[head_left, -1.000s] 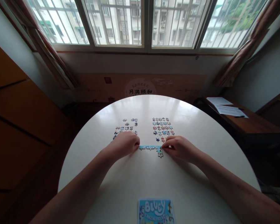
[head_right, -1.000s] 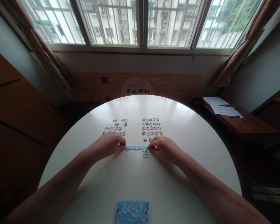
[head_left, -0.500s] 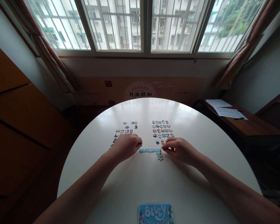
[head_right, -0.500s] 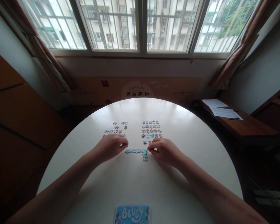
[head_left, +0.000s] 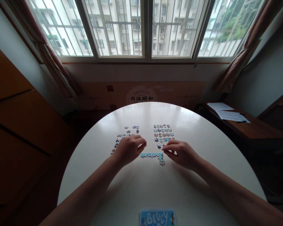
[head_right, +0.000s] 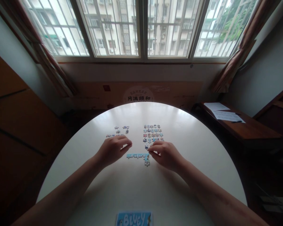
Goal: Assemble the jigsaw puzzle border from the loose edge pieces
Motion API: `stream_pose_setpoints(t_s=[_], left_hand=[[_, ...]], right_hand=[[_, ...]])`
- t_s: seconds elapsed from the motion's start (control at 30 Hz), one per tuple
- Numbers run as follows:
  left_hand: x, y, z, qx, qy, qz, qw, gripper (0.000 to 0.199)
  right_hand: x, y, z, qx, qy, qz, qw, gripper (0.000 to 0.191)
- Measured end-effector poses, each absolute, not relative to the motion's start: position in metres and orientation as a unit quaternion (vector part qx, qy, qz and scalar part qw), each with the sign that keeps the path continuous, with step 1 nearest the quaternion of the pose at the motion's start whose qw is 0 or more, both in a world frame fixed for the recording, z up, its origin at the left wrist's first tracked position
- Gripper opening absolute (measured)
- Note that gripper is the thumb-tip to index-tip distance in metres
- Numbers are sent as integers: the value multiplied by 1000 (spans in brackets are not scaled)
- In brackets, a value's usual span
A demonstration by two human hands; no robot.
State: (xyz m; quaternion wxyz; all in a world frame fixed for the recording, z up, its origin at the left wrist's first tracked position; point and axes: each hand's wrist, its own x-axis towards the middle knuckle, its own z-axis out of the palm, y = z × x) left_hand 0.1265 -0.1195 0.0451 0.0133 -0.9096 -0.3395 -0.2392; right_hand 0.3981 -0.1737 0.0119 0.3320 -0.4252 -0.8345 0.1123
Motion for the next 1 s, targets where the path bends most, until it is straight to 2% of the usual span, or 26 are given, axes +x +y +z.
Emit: stream_pose_setpoints(t_s=[0.33, 0.63, 0.83, 1.0], left_hand=[[127, -121, 44, -902, -340, -267, -3, 17], [131, -123, 43, -923, -290, -254, 22, 47], [134, -133, 52, -930, -242, -274, 44, 41], [139, -147, 63, -929, -197, -308, 56, 27]], right_hand=[[396, -173, 12, -417, -833, 115, 346, 20], [394, -174, 12, -417, -835, 123, 338, 19], [396, -174, 12, -419, -832, 111, 346, 18], [396, -177, 18, -421, -813, 99, 389, 19]])
